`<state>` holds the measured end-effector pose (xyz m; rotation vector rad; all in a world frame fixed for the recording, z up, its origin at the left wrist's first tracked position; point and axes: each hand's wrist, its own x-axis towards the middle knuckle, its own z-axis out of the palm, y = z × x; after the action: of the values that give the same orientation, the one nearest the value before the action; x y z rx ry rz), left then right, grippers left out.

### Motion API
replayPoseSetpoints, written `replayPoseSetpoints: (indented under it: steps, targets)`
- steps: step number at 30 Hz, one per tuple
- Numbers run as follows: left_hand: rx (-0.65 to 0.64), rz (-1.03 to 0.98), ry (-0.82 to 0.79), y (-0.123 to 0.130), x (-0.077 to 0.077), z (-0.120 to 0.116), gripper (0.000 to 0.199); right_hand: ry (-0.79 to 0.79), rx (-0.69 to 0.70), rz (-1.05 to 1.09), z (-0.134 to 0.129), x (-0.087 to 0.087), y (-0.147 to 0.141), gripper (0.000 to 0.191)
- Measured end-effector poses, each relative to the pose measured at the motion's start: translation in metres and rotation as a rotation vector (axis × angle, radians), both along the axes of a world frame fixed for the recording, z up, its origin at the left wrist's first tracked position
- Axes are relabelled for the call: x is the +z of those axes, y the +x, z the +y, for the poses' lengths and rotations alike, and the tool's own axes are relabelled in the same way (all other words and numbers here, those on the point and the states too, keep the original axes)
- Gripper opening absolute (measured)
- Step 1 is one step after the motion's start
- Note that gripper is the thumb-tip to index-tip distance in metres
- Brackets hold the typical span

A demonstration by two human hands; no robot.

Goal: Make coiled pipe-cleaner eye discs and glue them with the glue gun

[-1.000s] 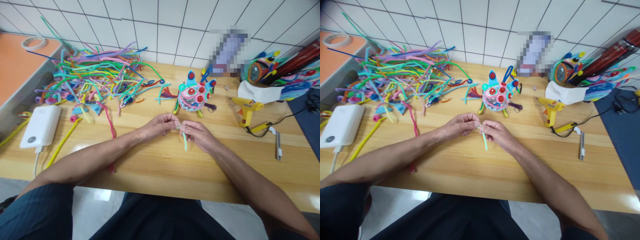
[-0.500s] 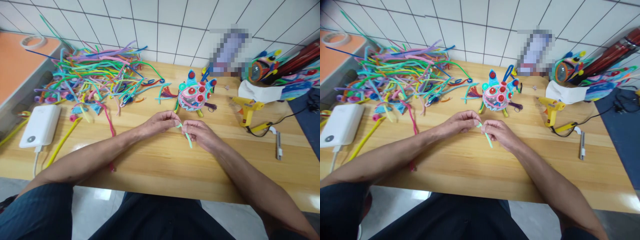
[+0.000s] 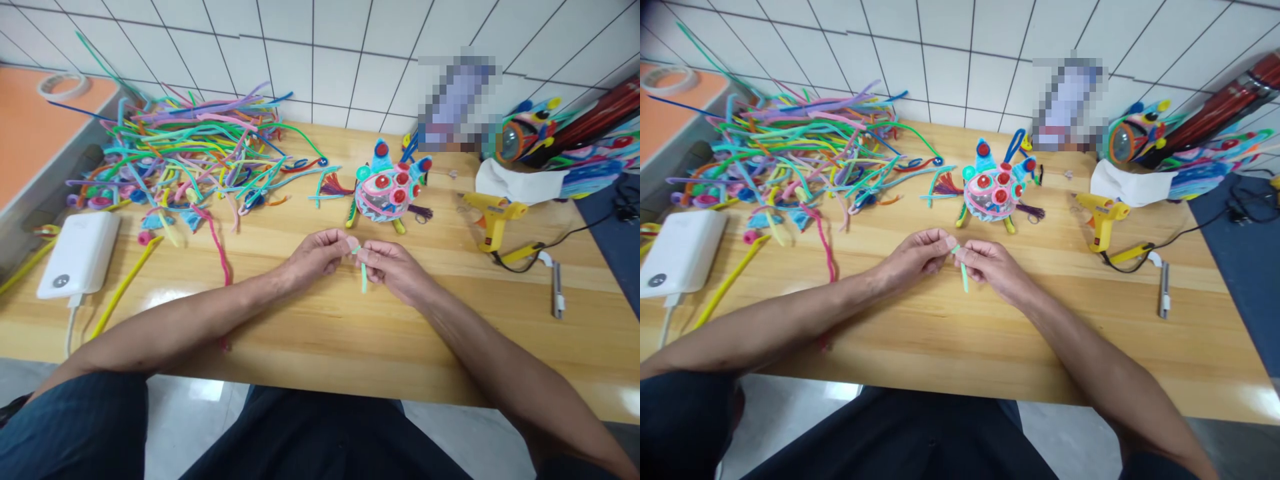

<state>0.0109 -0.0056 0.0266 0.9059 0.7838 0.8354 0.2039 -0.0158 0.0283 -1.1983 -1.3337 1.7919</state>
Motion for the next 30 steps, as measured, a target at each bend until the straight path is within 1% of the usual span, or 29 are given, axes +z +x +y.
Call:
replayPoseSetpoints:
  steps: [4, 7, 9, 11, 13, 16, 18, 20, 22, 24, 26, 28, 30]
  targets:
    - [-0.085, 0.018, 0.062, -0.005, 0.003, 0.009, 0.037, -0.064, -0.03, -0.012, 0.003, 0.007, 0.004, 0.041]
    - [-0.169, 0.117, 0.111, -0.009, 0.007, 0.013, 0.032, -0.075, 0.003, -0.021, 0.003, 0.01, 0.006, 0.042]
    - [-0.193, 0.183, 0.139, -0.01, 0.009, 0.013, 0.031, -0.063, 0.026, -0.04, 0.003, 0.011, 0.007, 0.042]
    - [-0.167, 0.213, 0.151, -0.01, 0.01, 0.011, 0.031, -0.035, 0.021, -0.053, 0.003, 0.009, 0.007, 0.04]
    - [-0.104, 0.212, 0.156, -0.007, 0.008, 0.008, 0.031, 0.002, -0.017, -0.042, 0.002, 0.005, 0.005, 0.039]
    - [0.003, 0.17, 0.159, -0.002, 0.001, 0.004, 0.028, 0.067, -0.083, -0.01, -0.001, -0.003, 0.0, 0.038]
    - [0.052, 0.116, 0.133, 0.0, -0.004, 0.001, 0.027, 0.11, -0.097, -0.011, -0.003, -0.008, -0.002, 0.039]
    - [0.054, 0.08, 0.087, 0.002, -0.006, 0.0, 0.024, 0.128, -0.103, -0.024, -0.003, -0.01, -0.002, 0.038]
    - [0.027, 0.068, 0.046, 0.001, -0.004, 0.002, 0.021, 0.134, -0.125, -0.038, -0.002, -0.007, 0.0, 0.037]
    - [0.018, 0.046, 0.04, -0.001, 0.004, 0.007, 0.02, 0.167, -0.166, -0.047, -0.001, -0.003, 0.003, 0.035]
    - [0.059, -0.022, 0.078, -0.004, 0.018, 0.012, 0.024, 0.246, -0.202, -0.085, 0.0, 0.002, 0.004, 0.032]
    - [0.111, -0.113, 0.13, -0.009, 0.037, 0.015, 0.029, 0.364, -0.202, -0.179, -0.003, 0.005, 0.002, 0.025]
    - [0.154, -0.148, 0.169, -0.015, 0.059, 0.015, 0.031, 0.514, -0.136, -0.313, -0.008, 0.007, -0.008, 0.015]
